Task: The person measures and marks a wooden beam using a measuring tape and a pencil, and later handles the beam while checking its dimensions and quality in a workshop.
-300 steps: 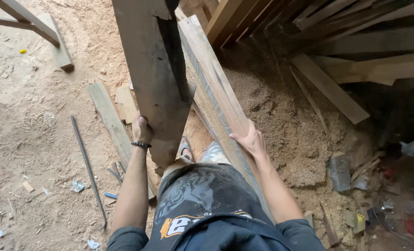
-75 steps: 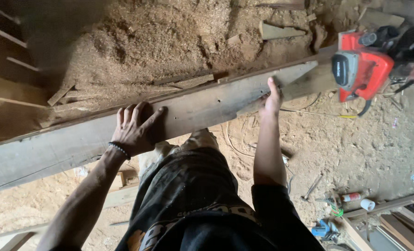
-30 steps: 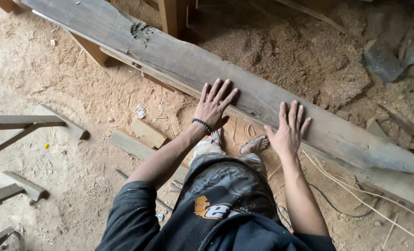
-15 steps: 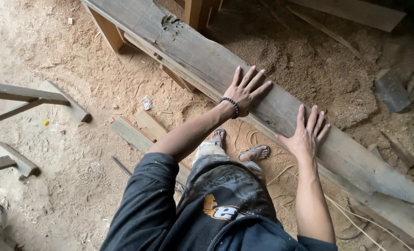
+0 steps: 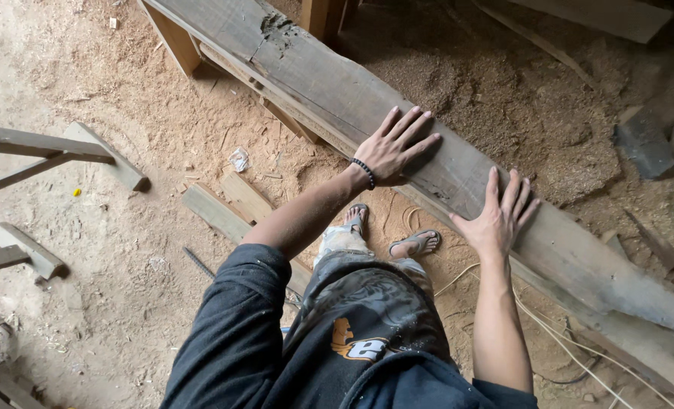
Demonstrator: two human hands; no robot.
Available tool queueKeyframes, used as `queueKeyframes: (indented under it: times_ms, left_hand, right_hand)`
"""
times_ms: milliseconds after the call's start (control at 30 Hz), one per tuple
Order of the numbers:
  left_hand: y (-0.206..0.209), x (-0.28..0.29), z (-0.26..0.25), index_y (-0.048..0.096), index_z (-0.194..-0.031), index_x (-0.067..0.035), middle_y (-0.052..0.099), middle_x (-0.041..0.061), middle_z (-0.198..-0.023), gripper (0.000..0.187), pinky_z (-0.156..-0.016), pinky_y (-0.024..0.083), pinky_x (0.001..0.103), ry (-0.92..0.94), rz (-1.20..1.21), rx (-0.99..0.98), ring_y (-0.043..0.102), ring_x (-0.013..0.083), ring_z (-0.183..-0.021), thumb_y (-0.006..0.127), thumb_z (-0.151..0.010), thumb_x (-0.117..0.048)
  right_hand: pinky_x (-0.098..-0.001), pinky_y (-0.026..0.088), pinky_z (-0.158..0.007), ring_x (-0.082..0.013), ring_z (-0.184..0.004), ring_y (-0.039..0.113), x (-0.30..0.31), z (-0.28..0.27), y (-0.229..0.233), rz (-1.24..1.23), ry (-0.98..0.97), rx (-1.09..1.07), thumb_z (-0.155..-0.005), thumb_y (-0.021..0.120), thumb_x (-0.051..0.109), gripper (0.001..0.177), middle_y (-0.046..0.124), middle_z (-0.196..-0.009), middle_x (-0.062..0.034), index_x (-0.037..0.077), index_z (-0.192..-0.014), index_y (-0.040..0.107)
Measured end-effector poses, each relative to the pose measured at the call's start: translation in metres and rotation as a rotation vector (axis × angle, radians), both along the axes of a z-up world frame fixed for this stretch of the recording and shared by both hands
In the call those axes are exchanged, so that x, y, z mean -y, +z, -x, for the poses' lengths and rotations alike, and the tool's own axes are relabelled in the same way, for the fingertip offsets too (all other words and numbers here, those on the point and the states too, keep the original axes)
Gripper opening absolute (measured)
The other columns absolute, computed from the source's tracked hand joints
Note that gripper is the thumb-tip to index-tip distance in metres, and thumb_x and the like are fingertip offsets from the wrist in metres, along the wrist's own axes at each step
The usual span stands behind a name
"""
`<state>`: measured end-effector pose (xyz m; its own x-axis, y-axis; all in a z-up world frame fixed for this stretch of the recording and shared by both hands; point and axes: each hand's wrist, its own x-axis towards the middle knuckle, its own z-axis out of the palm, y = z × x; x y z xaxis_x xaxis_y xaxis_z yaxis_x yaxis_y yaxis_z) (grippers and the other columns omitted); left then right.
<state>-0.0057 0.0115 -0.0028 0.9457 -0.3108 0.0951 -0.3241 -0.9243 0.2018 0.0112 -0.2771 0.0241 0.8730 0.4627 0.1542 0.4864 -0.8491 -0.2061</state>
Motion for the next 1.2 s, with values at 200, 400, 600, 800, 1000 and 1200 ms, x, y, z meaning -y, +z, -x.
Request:
queueKeyframes:
  times_ms: [200,400,600,800,1000,1200]
  left_hand:
    - [0.000,-0.002,0.002,0.033,-0.162,-0.020,0.024,0.017,-0.169,0.113,-0.127,0.019,0.056,-0.060,0.027,0.047,0.023,0.0370,-0.156,0.092,-0.069,-0.047]
    - [0.003,-0.004,0.003,0.040,-0.159,-0.022,0.036,0.015,-0.164,0.110,-0.125,0.020,0.055,-0.059,0.023,0.063,0.030,0.0368,-0.152,0.089,-0.063,-0.045]
    - [0.016,-0.012,0.005,0.052,-0.155,-0.017,0.049,0.020,-0.157,0.109,-0.124,0.025,0.054,-0.091,0.061,0.178,0.040,0.0400,-0.147,0.092,-0.058,-0.044]
    - [0.013,-0.013,0.006,0.057,-0.153,-0.010,0.049,0.025,-0.159,0.102,-0.124,0.022,0.060,-0.116,0.203,0.131,0.039,0.0453,-0.148,0.088,-0.062,-0.044]
    - [-0.003,0.033,0.002,0.064,-0.145,-0.011,0.057,0.021,-0.150,0.066,-0.124,0.021,0.062,-0.242,0.348,0.150,0.052,0.0436,-0.140,0.074,-0.090,-0.045]
    - [-0.027,0.171,0.005,0.071,-0.130,-0.017,0.069,0.005,-0.131,0.049,-0.123,0.031,0.056,-0.518,0.498,0.102,0.061,0.0284,-0.131,0.074,-0.087,-0.039]
  right_hand:
    - [-0.0721,0.011,-0.117,-0.0542,-0.151,0.020,-0.001,0.010,-0.004,0.017,-0.048,-0.039,-0.054,0.090,0.029,0.115,0.027,-0.165,-0.0311,0.008,-0.159,0.045]
    - [-0.0688,0.007,-0.120,-0.0490,-0.152,0.022,-0.004,0.026,-0.017,0.015,-0.119,-0.033,-0.059,0.094,0.029,0.106,0.030,-0.165,-0.0261,0.014,-0.155,0.050]
    - [-0.0640,0.008,-0.124,-0.0423,-0.156,0.017,-0.013,0.044,-0.033,-0.056,-0.206,-0.015,-0.076,0.091,0.033,0.092,0.025,-0.169,-0.0173,0.021,-0.156,0.047]
    - [-0.0577,0.012,-0.127,-0.0344,-0.159,0.018,0.014,0.071,-0.040,-0.037,-0.252,-0.006,-0.081,0.081,0.041,0.087,0.028,-0.170,-0.0107,0.023,-0.157,0.043]
    - [-0.0587,0.020,-0.124,-0.0354,-0.157,0.023,0.071,0.085,-0.047,0.000,-0.388,0.086,-0.083,0.079,0.042,0.082,0.035,-0.167,-0.0097,0.021,-0.155,0.047]
    - [-0.0668,0.032,-0.118,-0.0348,-0.156,0.028,0.117,0.094,-0.052,0.004,-0.609,0.113,-0.074,0.083,0.045,0.090,0.035,-0.167,-0.0040,0.026,-0.154,0.046]
